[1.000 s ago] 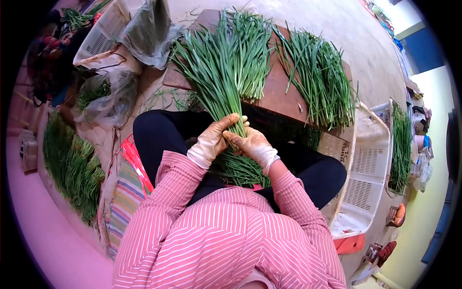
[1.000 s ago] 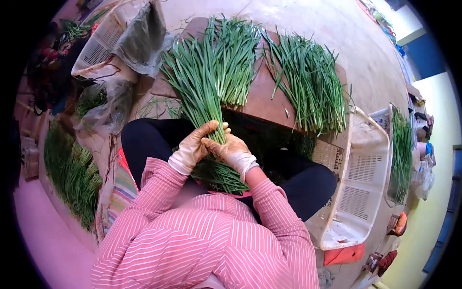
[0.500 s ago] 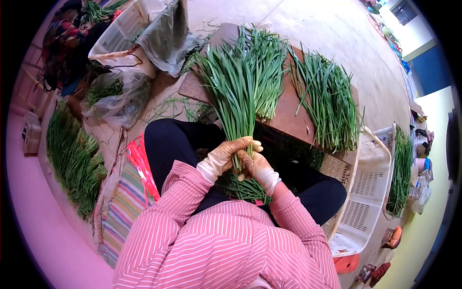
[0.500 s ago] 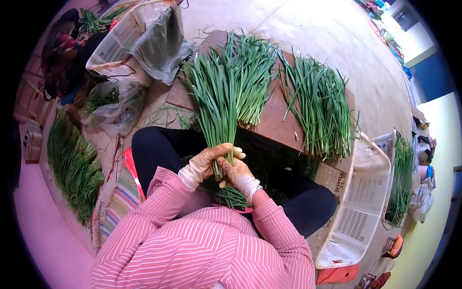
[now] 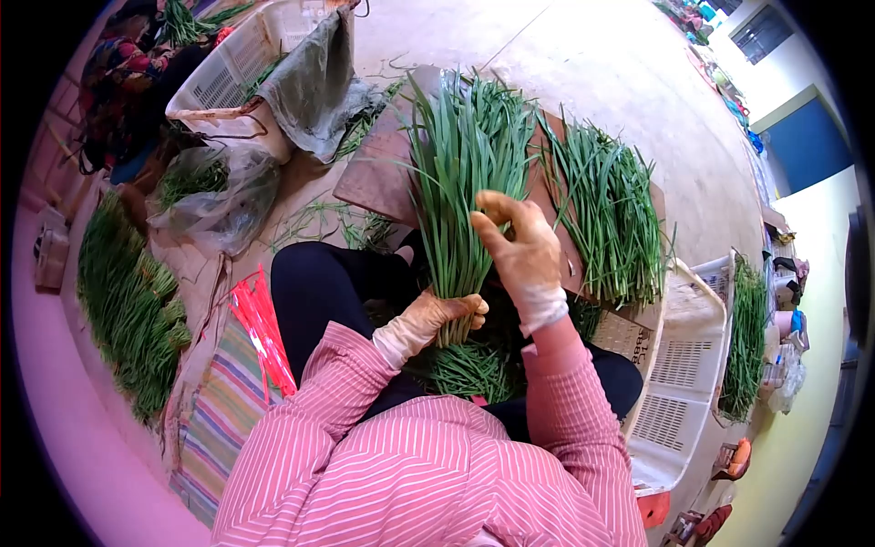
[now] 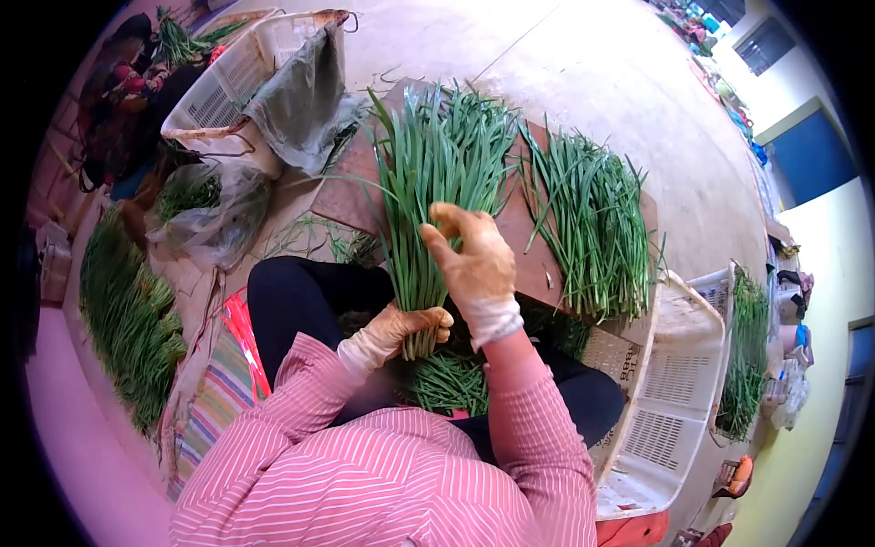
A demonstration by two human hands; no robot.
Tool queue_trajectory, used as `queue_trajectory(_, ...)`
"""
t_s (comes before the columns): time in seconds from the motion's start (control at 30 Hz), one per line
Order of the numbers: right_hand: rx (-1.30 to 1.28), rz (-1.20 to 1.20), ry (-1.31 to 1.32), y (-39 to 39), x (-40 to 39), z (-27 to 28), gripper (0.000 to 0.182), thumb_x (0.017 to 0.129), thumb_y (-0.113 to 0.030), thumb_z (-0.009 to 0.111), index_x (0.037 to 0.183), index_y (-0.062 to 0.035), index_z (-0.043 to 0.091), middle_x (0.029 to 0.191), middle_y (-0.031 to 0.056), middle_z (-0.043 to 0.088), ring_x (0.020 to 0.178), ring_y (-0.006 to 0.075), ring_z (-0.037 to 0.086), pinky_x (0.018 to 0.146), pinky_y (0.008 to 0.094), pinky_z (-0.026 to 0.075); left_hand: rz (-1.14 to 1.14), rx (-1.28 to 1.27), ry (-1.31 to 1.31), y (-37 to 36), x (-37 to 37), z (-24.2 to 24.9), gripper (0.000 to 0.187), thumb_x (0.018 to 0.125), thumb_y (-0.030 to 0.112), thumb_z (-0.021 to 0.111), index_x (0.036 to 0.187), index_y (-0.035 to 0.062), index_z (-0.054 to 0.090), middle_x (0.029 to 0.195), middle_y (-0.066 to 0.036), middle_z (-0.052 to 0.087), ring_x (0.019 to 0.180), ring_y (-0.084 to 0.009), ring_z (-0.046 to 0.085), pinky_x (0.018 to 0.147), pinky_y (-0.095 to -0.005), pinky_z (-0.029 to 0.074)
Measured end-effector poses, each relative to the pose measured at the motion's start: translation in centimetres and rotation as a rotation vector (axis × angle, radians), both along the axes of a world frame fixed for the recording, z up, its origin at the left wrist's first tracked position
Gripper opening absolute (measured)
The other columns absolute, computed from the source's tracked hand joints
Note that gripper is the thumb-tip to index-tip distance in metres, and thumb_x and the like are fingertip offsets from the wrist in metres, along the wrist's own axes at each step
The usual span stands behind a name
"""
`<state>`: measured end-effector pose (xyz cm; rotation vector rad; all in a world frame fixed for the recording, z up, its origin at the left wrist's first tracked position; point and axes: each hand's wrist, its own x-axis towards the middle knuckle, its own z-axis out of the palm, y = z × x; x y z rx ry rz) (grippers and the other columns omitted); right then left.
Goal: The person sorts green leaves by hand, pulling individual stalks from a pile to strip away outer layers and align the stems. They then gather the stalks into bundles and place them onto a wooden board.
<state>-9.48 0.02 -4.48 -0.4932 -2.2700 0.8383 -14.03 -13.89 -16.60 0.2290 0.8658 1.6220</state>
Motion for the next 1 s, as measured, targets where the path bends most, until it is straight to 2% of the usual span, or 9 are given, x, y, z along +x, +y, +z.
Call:
queue_trajectory(0.1, 0.119, -0.124, -0.234, -0.4, -3.1, 0.5, 0.045, 0.079, -0.043, 0.073, 0.104, -0.0061, 0.066, 0.089, 0.0095, 0.065, 0.081, 0.0266, 0.065, 0.073, 0.0389, 0.051, 0.0, -0.006, 0.003, 0.2, 0.3, -0.2, 0.036, 0.081, 0.019, 0.078, 0.107, 0.0026, 0.059, 0.091, -0.009, 0.067, 0.079, -0.0175, 0.066, 0.073, -0.0326, 0.057)
queue_trajectory(0.17, 0.126, -0.153, -0.217, -0.2, -4.5, -0.7, 0.052, 0.075, -0.05, 0.073, 0.098, -0.0041, 0.067, 0.088, 0.0119, 0.064, 0.081, 0.0301, 0.064, 0.075, 0.0413, 0.05, 0.019, -0.028, 0.022, 0.2, 0.5, -0.4, 0.034, 0.081, 0.016, 0.078, 0.105, 0.0027, 0.059, 0.09, -0.009, 0.066, 0.078, -0.0176, 0.066, 0.071, -0.0316, 0.057)
queue_trajectory(0.3, 0.026, -0.192, -0.191, 0.4, -5.4, -1.2, 0.041, 0.08, -0.039, 0.075, 0.092, 0.0002, 0.07, 0.084, 0.0134, 0.067, 0.076, 0.0255, 0.066, 0.073, 0.0346, 0.051, 0.012, -0.015, 0.038, 0.2, 0.4, 0.2, 0.033, 0.079, 0.014, 0.079, 0.104, 0.0021, 0.06, 0.087, -0.008, 0.066, 0.074, -0.0167, 0.066, 0.068, -0.0297, 0.056)
queue_trajectory(0.37, -0.152, -0.117, -0.053, 0.8, -4.7, -0.9, 0.035, 0.085, -0.036, 0.069, 0.089, -0.0021, 0.072, 0.085, 0.0138, 0.067, 0.08, 0.0305, 0.064, 0.072, 0.0376, 0.05, 0.026, -0.025, 0.032, 0.1, 0.4, 0.2, 0.032, 0.08, 0.014, 0.079, 0.103, 0.0022, 0.06, 0.087, -0.008, 0.066, 0.074, -0.0166, 0.066, 0.068, -0.0298, 0.056)
queue_trajectory(0.53, 0.009, -0.009, 0.165, 2.5, -3.4, -0.1, 0.012, 0.081, -0.01, 0.074, 0.089, -0.0015, 0.072, 0.08, 0.0126, 0.067, 0.073, 0.0247, 0.064, 0.066, 0.0311, 0.051, 0.01, -0.063, 0.001, -0.7, 0.1, 0.6, 0.026, 0.083, 0.016, 0.075, 0.101, 0.002, 0.062, 0.087, -0.007, 0.067, 0.074, -0.0165, 0.066, 0.068, -0.0303, 0.057)
queue_trajectory(0.63, 0.365, -0.069, 0.144, 5.2, -1.8, 0.5, 0.016, 0.081, -0.012, 0.073, 0.096, -0.0063, 0.071, 0.08, 0.0089, 0.067, 0.072, 0.0219, 0.065, 0.065, 0.0324, 0.052, -0.028, -0.009, -0.071, -1.2, -0.8, 1.7, 0.025, 0.086, 0.018, 0.072, 0.102, 0.0008, 0.062, 0.088, -0.007, 0.066, 0.075, -0.0162, 0.066, 0.07, -0.0307, 0.056)
queue_trajectory(0.9, 0.495, -0.158, 0.29, 7.2, 3.0, 1.4, 0.015, 0.084, -0.01, 0.072, 0.099, -0.0089, 0.072, 0.084, 0.0068, 0.068, 0.07, 0.0156, 0.064, 0.061, 0.0266, 0.053, -0.036, 0.165, -0.043, -2.0, -2.5, 4.1, 0.036, 0.084, 0.022, 0.072, 0.109, -0.0005, 0.059, 0.09, -0.008, 0.063, 0.075, -0.015, 0.063, 0.068, -0.03, 0.054)
queue_trajectory(0.93, 0.475, -0.097, 0.285, 8.7, 4.3, 1.3, 0.017, 0.088, -0.004, 0.066, 0.104, -0.0088, 0.07, 0.092, 0.0069, 0.068, 0.084, 0.013, 0.065, 0.07, 0.0263, 0.056, -0.113, 0.156, -0.003, -2.5, -3.0, 3.6, 0.036, 0.084, 0.022, 0.072, 0.109, 0.0008, 0.059, 0.09, -0.008, 0.063, 0.074, -0.0146, 0.063, 0.066, -0.0289, 0.053)
queue_trajectory(1.0, 0.208, -0.42, 0.401, 11.5, 7.0, 3.0, 0.01, 0.092, -0.004, 0.061, 0.097, -0.0068, 0.069, 0.09, 0.0036, 0.067, 0.081, 0.0117, 0.062, 0.068, 0.0259, 0.055, -0.164, 0.076, 0.063, -3.3, -2.9, 5.0, 0.03, 0.085, 0.021, 0.071, 0.107, 0.0042, 0.058, 0.088, -0.007, 0.063, 0.072, -0.0135, 0.061, 0.061, -0.0264, 0.049)
